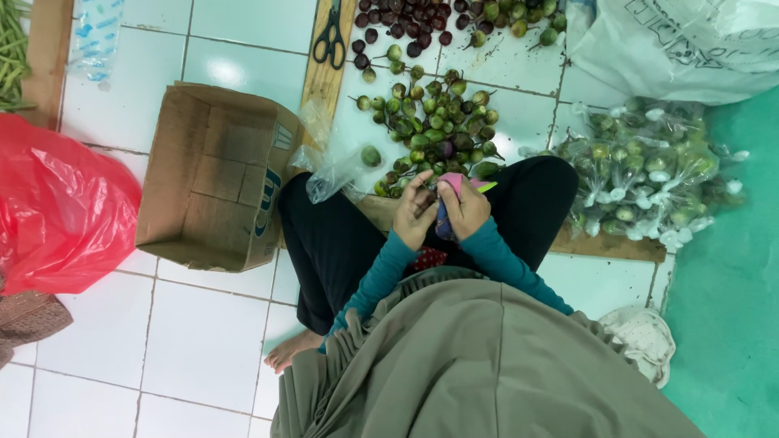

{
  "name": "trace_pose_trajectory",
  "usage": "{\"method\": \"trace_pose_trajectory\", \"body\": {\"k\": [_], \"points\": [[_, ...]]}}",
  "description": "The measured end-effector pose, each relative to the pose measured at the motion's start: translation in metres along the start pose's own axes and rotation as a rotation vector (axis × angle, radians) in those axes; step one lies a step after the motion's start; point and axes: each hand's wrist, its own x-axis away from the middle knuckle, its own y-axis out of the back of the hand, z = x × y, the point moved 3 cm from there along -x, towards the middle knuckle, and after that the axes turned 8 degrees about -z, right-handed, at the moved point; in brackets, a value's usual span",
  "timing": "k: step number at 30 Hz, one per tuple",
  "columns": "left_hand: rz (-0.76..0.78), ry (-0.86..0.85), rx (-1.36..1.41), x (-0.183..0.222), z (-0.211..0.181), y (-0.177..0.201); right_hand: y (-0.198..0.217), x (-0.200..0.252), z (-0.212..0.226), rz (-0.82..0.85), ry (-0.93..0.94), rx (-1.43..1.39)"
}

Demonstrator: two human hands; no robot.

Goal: Packaging small green fruits into plastic bags and trimming them with scissors

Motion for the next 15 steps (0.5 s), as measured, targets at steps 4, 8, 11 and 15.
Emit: {"method": "trace_pose_trajectory", "body": {"k": [4, 8, 11, 15], "points": [[-0.035, 0.095, 0.121, 0.016, -0.021, -0.009, 0.001, -0.014, -0.029, 0.148, -0.31, 0.005], [-0.057, 0.159, 0.379, 0.004, -0.008, -0.011, 0.021, -0.037, -0.03, 0.032, -0.289, -0.13], [-0.102, 0.259, 0.579, 0.003, 0.008, -0.005, 0.046, -0.036, 0.007, -0.053, -0.207, -0.173], [-0.205, 0.413, 0.576, 0.001, 0.08, 0.0, 0.035, -0.015, 0.034, -0.129, 0.203, -0.053]]}}
